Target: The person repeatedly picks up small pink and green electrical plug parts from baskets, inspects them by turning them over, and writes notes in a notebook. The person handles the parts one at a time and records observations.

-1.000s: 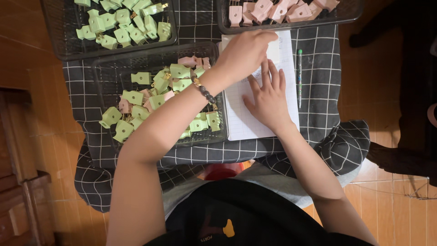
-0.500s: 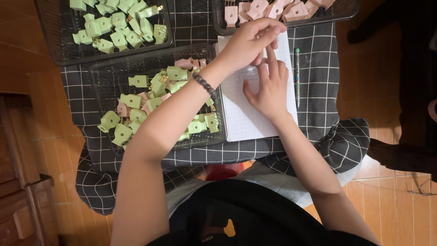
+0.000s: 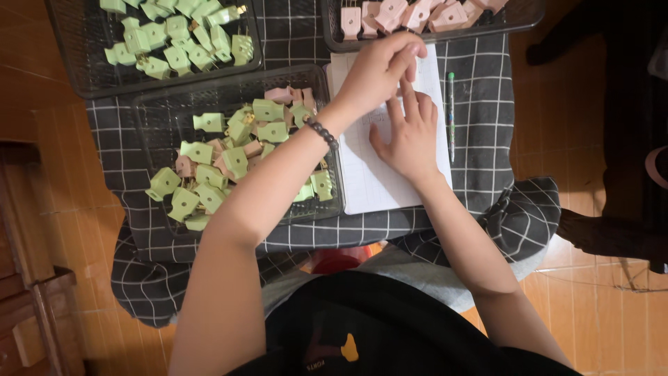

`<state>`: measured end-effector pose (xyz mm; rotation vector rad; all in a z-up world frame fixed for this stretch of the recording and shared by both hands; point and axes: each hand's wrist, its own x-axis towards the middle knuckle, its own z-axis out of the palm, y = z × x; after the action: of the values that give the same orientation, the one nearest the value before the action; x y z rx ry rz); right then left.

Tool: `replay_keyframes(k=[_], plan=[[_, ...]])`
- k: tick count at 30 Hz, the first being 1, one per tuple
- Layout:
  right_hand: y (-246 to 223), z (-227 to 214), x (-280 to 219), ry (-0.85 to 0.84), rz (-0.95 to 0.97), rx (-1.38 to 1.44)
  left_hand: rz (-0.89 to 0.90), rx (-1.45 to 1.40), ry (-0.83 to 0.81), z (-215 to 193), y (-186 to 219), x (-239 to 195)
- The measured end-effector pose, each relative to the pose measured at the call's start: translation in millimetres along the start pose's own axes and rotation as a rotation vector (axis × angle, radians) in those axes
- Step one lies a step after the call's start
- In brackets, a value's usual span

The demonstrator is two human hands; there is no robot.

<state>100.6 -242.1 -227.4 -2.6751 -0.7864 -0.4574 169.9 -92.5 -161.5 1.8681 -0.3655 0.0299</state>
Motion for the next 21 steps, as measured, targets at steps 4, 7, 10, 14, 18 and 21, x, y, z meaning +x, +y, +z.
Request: replay_keyframes(k=[4, 7, 10, 14, 18, 21], plan=[[-2, 4, -3, -0.006, -0.023, -0.050, -0.006, -0.001, 0.006, -4, -1, -6], [-6, 5, -2, 0.022, -0.033, -0.068, -0.117, -0.058, -0.026, -10, 5, -6], [-4, 9, -3, -0.034, -0.019, -0.161, -0.109, -0.142, -0.092, -15, 4, -3], [-4, 8, -9, -0.036, -0.037, -0.048, 0.084, 0.379, 0.056, -17, -4, -15], [-6, 3, -8, 0.006, -0.084, 0.035, -0.002, 0.734, 0.021, -20, -9, -24], [-7, 8, -12, -0.048, -0.014, -0.015, 0.098, 0.855, 0.080, -17, -20, -25]])
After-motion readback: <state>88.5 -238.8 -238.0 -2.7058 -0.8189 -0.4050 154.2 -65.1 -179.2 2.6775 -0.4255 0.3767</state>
